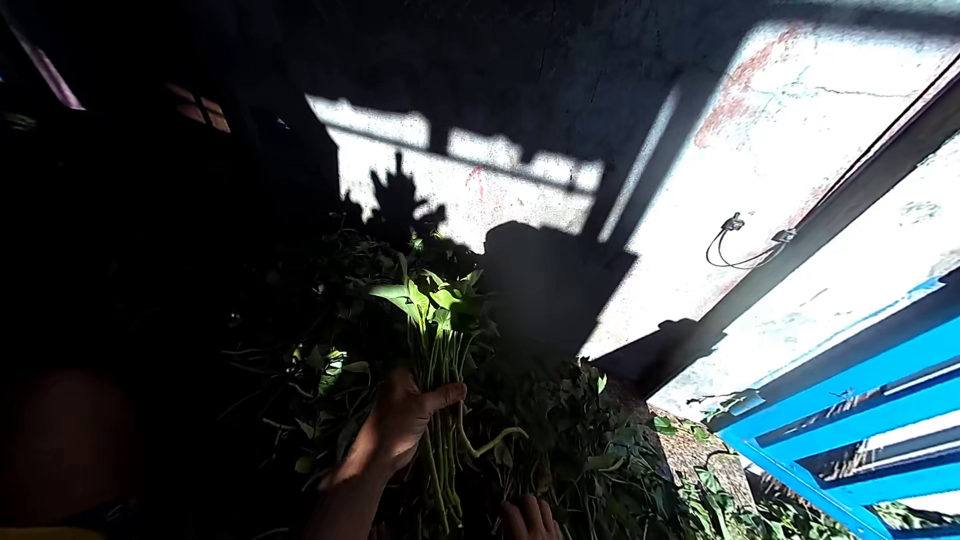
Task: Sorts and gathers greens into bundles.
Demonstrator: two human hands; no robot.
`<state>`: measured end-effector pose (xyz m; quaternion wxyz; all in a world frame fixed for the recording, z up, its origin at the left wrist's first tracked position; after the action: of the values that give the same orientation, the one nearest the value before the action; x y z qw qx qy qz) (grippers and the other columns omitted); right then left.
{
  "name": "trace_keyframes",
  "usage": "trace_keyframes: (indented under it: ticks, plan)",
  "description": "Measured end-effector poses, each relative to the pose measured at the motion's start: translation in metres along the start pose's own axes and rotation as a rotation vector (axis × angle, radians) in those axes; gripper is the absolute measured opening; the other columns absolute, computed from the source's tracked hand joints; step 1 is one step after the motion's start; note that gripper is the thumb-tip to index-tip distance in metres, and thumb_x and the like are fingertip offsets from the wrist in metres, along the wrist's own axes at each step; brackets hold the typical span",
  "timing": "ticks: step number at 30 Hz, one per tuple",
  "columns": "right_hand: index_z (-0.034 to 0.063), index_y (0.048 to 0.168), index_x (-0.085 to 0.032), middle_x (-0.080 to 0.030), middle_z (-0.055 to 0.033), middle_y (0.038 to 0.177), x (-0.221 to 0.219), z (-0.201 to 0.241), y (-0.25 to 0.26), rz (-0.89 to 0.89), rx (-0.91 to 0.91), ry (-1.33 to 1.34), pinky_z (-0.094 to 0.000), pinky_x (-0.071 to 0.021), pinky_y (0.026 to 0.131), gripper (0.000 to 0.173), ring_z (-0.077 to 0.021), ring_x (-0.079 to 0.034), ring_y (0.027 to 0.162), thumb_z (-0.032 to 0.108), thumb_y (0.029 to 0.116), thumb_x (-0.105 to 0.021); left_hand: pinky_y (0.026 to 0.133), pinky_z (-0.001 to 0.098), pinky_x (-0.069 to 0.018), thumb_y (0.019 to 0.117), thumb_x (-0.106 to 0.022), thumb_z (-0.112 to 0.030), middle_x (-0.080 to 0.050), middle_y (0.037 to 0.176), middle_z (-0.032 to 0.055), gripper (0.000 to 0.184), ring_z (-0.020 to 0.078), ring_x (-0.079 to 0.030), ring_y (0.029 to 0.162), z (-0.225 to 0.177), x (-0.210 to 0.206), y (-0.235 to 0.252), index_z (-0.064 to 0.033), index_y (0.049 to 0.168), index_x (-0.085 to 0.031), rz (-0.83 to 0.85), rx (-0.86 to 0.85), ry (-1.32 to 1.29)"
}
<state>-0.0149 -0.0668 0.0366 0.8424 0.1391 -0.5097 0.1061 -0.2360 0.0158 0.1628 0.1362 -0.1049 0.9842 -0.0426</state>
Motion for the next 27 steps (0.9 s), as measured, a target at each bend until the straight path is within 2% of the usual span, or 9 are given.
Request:
trace_keyframes:
  ticks: [2, 3, 6, 10, 12, 15, 21, 25, 27]
  plan:
    - [0.0036, 0.108, -0.074, -0.069, -0.0169, 0.108, 0.032, 0.014, 0.012, -0.329, 0.085, 0.102, -0.0477, -0.0556, 0.09, 0.024, -0.0346, -0.065, 0.107, 0.018, 0.0895, -0.067, 0.072, 0.0397, -0.0645, 0.0823, -0.075, 0.01, -0.073, 0.086, 0.0186, 0.02, 0.0279, -0.073, 0.073, 0.0, -0.003, -0.003, 0.0048, 0.1, -0.066, 0.164, 0.025, 0.009]
    - [0.0031, 0.111, -0.073, -0.068, -0.0165, 0.112, 0.047, 0.021, 0.021, -0.407, 0.116, 0.165, -0.0467, -0.0546, 0.093, 0.025, -0.033, -0.065, 0.11, 0.017, 0.0921, -0.064, 0.074, 0.0401, -0.0646, 0.0823, -0.075, 0.007, -0.073, 0.088, 0.0176, 0.021, 0.0275, -0.074, 0.076, 0.001, -0.006, -0.004, 0.0035, 0.101, -0.066, 0.236, 0.041, 0.026]
    - [0.0, 0.13, -0.066, -0.067, -0.0166, 0.126, 0.067, 0.035, 0.045, -0.37, 0.223, 0.374, -0.0449, -0.0527, 0.102, 0.037, -0.0281, -0.063, 0.12, 0.016, 0.0974, -0.06, 0.078, 0.0394, -0.0645, 0.0821, -0.078, 0.003, -0.074, 0.092, 0.0144, 0.022, 0.0251, -0.074, 0.081, 0.003, -0.014, -0.007, 0.0015, 0.101, -0.068, 0.362, 0.067, 0.057]
    - [0.005, 0.108, -0.076, -0.072, -0.0058, 0.096, 0.055, 0.041, 0.056, -0.426, 0.29, 0.475, -0.0336, -0.0578, 0.088, 0.02, -0.0175, -0.068, 0.095, 0.016, 0.0939, -0.068, 0.076, 0.0387, -0.0647, 0.0823, -0.078, 0.004, -0.074, 0.091, 0.0144, 0.019, 0.0246, -0.074, 0.079, 0.003, -0.018, -0.007, 0.0018, 0.099, -0.069, 0.353, 0.062, 0.032]
    - [0.0075, 0.101, -0.079, -0.072, -0.0042, 0.091, 0.051, 0.042, 0.052, -0.456, 0.305, 0.438, -0.0302, -0.0573, 0.084, 0.015, -0.0159, -0.068, 0.092, 0.017, 0.095, -0.068, 0.075, 0.0391, -0.0647, 0.0828, -0.076, 0.005, -0.073, 0.09, 0.0153, 0.018, 0.0253, -0.073, 0.077, 0.004, -0.017, -0.004, 0.0022, 0.099, -0.069, 0.319, 0.052, 0.01]
    - [0.0093, 0.1, -0.079, -0.07, -0.0045, 0.089, 0.051, 0.043, 0.047, -0.504, 0.345, 0.328, -0.0307, -0.0561, 0.082, 0.016, -0.0174, -0.066, 0.09, 0.017, 0.0957, -0.065, 0.074, 0.0401, -0.0647, 0.0815, -0.077, 0.007, -0.072, 0.089, 0.0185, 0.022, 0.0276, -0.074, 0.077, 0.009, -0.018, -0.002, 0.0053, 0.1, -0.067, 0.196, 0.052, -0.032]
    - [0.0126, 0.101, -0.075, -0.069, -0.0088, 0.098, 0.028, 0.029, 0.023, -0.047, 0.449, 0.255, -0.0467, -0.053, 0.091, 0.02, -0.0274, -0.066, 0.102, 0.022, 0.1016, -0.057, 0.071, 0.0409, -0.0644, 0.0842, -0.071, 0.012, -0.071, 0.086, 0.0207, 0.021, 0.0282, -0.072, 0.072, -0.008, -0.005, 0.001, 0.0055, 0.103, -0.066, 0.089, 0.006, -0.143]
    - [0.0005, 0.086, -0.069, -0.068, -0.0148, 0.089, 0.024, 0.009, 0.011, -0.043, 0.175, 0.406, -0.0446, -0.0557, 0.082, 0.028, -0.0291, -0.067, 0.091, 0.017, 0.1007, -0.052, 0.071, 0.0413, -0.0645, 0.0861, -0.07, 0.011, -0.071, 0.085, 0.0197, 0.014, 0.0276, -0.072, 0.072, -0.012, -0.003, -0.002, 0.0039, 0.098, -0.069, 0.171, 0.02, -0.132]
    - [-0.0004, 0.082, -0.069, -0.069, -0.0157, 0.087, 0.029, 0.001, 0.012, 0.084, -0.021, 0.294, -0.0483, -0.0559, 0.08, 0.044, -0.0314, -0.069, 0.091, 0.03, 0.1053, -0.047, 0.071, 0.0452, -0.065, 0.0874, -0.07, 0.011, -0.071, 0.084, 0.0207, 0.014, 0.0298, -0.073, 0.071, -0.006, -0.003, -0.001, 0.0052, 0.1, -0.067, 0.116, 0.049, -0.128]
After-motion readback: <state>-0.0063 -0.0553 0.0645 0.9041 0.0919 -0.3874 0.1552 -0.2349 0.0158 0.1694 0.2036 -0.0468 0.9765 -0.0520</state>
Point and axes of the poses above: each hand's wrist, its own y-axis towards the middle knuckle, its own x-axis out of the back of the hand, z = x × y, the point moved 3 cm from there along y, towards the middle knuckle
